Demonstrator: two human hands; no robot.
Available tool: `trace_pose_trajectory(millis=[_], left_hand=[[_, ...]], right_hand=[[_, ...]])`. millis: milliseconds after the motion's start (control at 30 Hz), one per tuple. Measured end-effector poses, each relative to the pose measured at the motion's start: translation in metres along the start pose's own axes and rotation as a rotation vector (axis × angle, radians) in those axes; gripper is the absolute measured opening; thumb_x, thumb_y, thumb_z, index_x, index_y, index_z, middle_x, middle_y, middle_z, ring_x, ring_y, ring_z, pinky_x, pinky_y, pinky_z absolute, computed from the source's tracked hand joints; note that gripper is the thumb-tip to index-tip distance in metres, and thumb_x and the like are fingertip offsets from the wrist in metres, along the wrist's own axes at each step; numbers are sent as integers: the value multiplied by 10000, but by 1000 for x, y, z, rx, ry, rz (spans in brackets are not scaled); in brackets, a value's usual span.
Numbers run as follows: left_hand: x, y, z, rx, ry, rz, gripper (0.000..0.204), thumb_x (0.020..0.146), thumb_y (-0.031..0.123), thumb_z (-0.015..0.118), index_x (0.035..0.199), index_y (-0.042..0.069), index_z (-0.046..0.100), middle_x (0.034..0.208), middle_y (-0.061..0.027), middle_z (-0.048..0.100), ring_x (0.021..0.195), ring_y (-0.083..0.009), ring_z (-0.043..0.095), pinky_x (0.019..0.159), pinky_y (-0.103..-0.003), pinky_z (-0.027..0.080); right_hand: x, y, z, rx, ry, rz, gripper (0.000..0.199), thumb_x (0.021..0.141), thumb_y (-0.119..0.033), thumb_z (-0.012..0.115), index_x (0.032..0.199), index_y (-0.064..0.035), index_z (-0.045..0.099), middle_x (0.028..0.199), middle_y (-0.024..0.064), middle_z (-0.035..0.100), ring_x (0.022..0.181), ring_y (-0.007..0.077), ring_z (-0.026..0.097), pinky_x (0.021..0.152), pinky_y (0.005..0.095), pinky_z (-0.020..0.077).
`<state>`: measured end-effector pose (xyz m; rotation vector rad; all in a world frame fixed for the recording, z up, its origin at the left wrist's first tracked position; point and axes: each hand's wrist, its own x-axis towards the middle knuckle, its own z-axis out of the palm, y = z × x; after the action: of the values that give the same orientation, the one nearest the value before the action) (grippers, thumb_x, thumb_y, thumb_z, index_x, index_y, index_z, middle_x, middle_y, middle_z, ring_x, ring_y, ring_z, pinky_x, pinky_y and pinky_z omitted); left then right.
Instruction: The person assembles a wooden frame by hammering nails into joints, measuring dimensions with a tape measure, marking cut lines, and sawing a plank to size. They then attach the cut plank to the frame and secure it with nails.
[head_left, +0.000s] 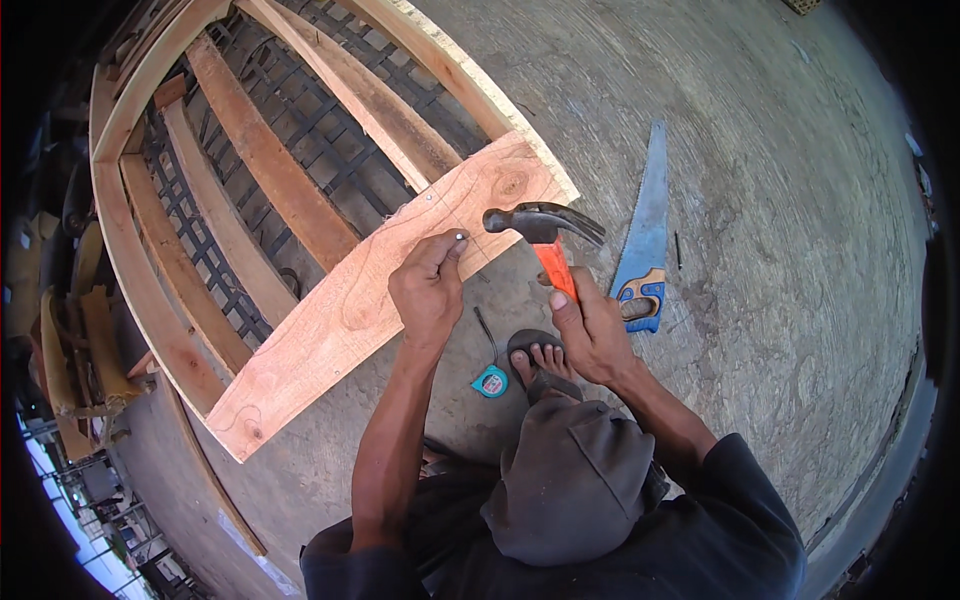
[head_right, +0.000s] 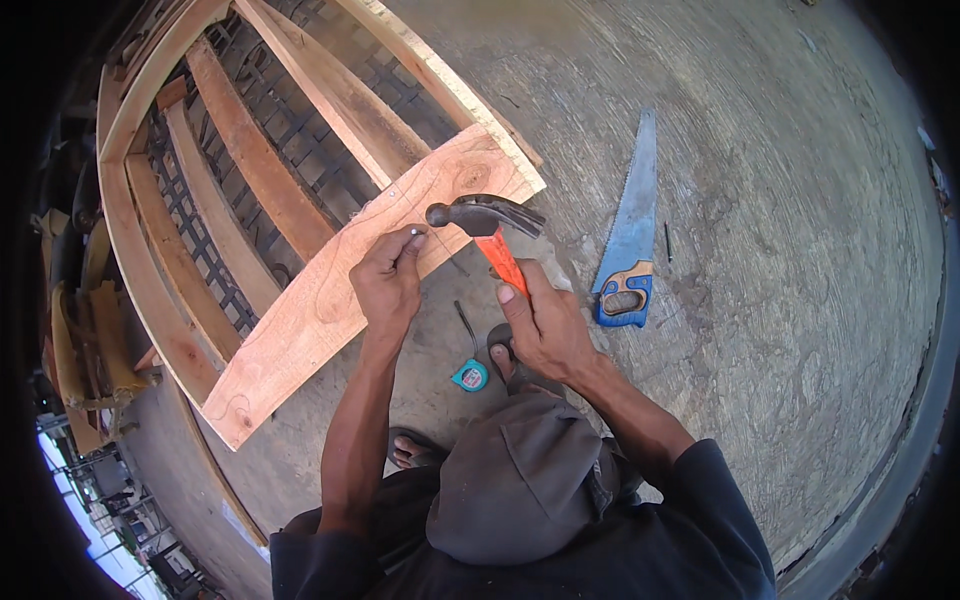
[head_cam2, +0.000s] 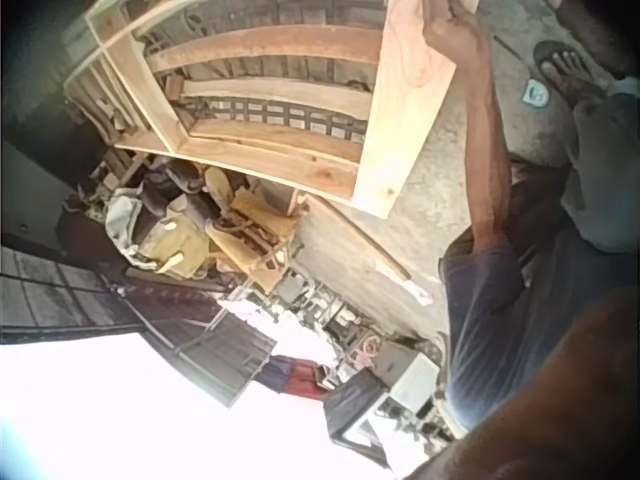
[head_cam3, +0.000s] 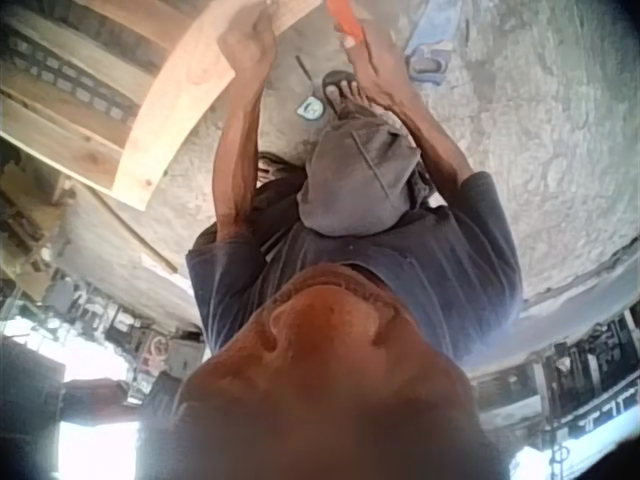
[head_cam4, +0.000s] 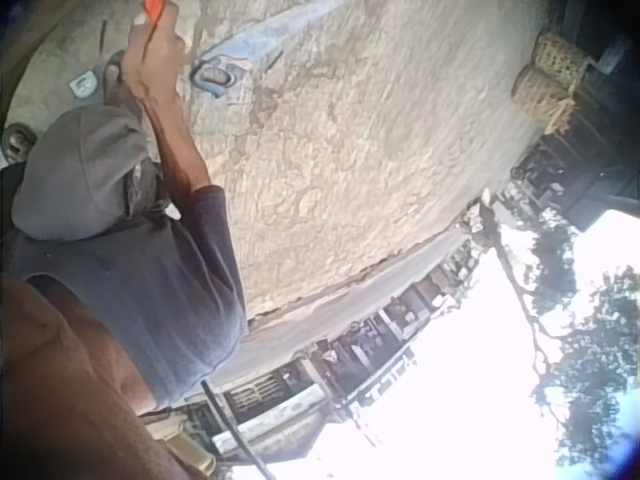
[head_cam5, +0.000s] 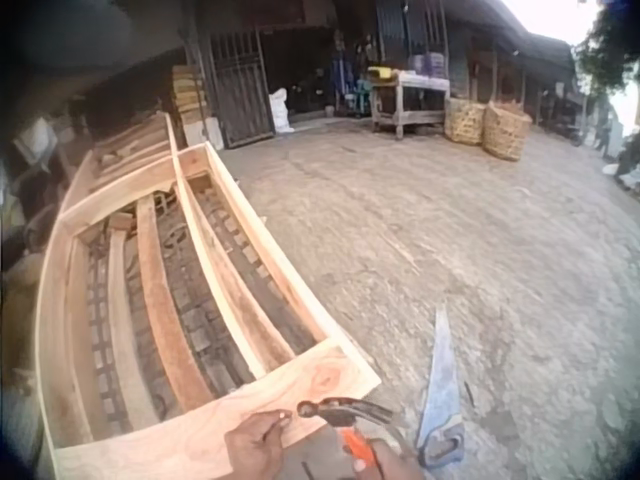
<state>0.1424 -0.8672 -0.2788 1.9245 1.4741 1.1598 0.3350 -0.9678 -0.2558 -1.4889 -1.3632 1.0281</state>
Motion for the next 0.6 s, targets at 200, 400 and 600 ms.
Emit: trace_pose_trajectory(millis=[200,400,600], left_hand=[[-2,-8,-2,65,57,127,139,842,15,693,974,45,728,902,-135,726,786,-268,717,678,-322,551],[-3,-5,-1,14,12,130,235,765,-62,684,978,28,727,914,-142,720,799,-251,715,700,-303,544],[-6,1,-2,25,-14,94,196,793,-47,688,971,24,726,939,-133,725,830,-245,722,709,-306,560]], right_hand=[[-7,-26,-2,-135,-74,-109,292,985,-180,530,1218,-5,496,684,211,603,603,409,630,521,451,467],[-1,-7,-1,-558,-73,-277,376,926,-147,588,1264,-17,488,837,197,654,648,382,664,526,439,533],[-5,-30,-8,-601,94,-682,360,955,-180,577,1283,-57,491,853,200,674,663,391,665,523,456,531]])
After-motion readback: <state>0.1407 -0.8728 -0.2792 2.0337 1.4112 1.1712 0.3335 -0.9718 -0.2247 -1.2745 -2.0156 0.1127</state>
